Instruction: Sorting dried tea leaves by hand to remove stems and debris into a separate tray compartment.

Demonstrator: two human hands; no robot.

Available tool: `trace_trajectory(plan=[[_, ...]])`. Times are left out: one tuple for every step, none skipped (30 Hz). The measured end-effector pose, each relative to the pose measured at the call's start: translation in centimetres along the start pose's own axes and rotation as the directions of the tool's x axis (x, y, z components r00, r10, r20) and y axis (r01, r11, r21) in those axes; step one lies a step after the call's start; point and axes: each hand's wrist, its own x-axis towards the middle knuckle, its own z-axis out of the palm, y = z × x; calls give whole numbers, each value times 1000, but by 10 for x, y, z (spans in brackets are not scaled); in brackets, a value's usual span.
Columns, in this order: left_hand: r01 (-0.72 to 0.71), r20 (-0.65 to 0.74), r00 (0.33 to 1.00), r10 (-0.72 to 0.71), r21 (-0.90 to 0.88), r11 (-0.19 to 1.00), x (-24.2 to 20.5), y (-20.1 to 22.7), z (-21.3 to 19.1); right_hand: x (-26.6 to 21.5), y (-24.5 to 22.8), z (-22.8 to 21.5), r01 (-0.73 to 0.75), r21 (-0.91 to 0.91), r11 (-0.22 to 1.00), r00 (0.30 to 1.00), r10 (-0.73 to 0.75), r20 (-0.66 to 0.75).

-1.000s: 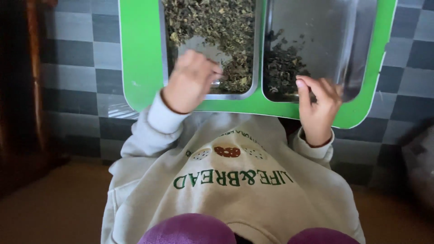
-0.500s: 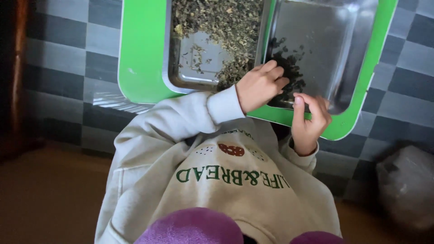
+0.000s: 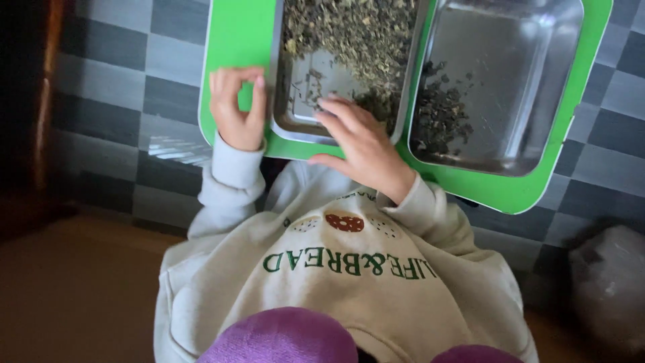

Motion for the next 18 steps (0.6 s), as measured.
trace_trajectory(plan=[[61,-40,997,-60,6,998,-8,-7,-1,16,-4,5,57,-52,997,994,-52,92],[54,-36,998,-53,7,999,-13,-10,2,20,0,16,55,-53,997,995,-51,84],[74,-44,996,-75,-14,997,-18,-13,7,25,4,26,-1,-131,991,983,25,184],[94,-52,994,-96,-36,995,-23,-17,11,29,9,35,-49,-212,976,955,108,275],[90,-54,994,-92,-39,995,-23,-20,17,37,8,36,-48,-217,975,956,107,272],[62,-27,998,-63,-43,997,-23,-25,22,44,7,38,-112,-193,975,940,167,297],[48,-7,999,-49,-48,998,-30,-26,29,47,4,39,-173,-171,970,915,223,337],[58,-15,998,-59,-52,997,-28,-24,29,48,10,47,-169,-175,970,911,221,349],[54,-1,999,-54,-17,998,-26,-21,29,47,15,56,-196,-244,950,877,281,390],[51,13,999,-51,18,999,-25,-17,29,46,20,64,-217,-314,924,839,341,425],[53,12,998,-54,18,998,-27,-18,30,47,18,66,-217,-314,924,837,341,427],[97,-7,995,-97,8,995,-29,-18,31,48,16,66,-198,-294,935,842,316,437],[135,-24,991,-135,-2,991,-29,-19,32,51,15,67,-180,-274,945,849,289,441],[133,-25,991,-133,-2,991,-29,-20,33,48,16,69,-179,-274,945,851,288,439],[121,-26,992,-120,13,993,-29,-22,34,45,17,72,-129,-267,955,877,236,419],[109,-27,994,-108,28,994,-30,-23,34,42,18,75,-79,-262,962,900,181,397],[108,-22,994,-107,32,994,-29,-21,33,39,17,72,-82,-257,963,901,182,394],[87,-19,996,-87,29,996,-27,-18,32,37,17,70,-50,-248,968,910,146,387]])
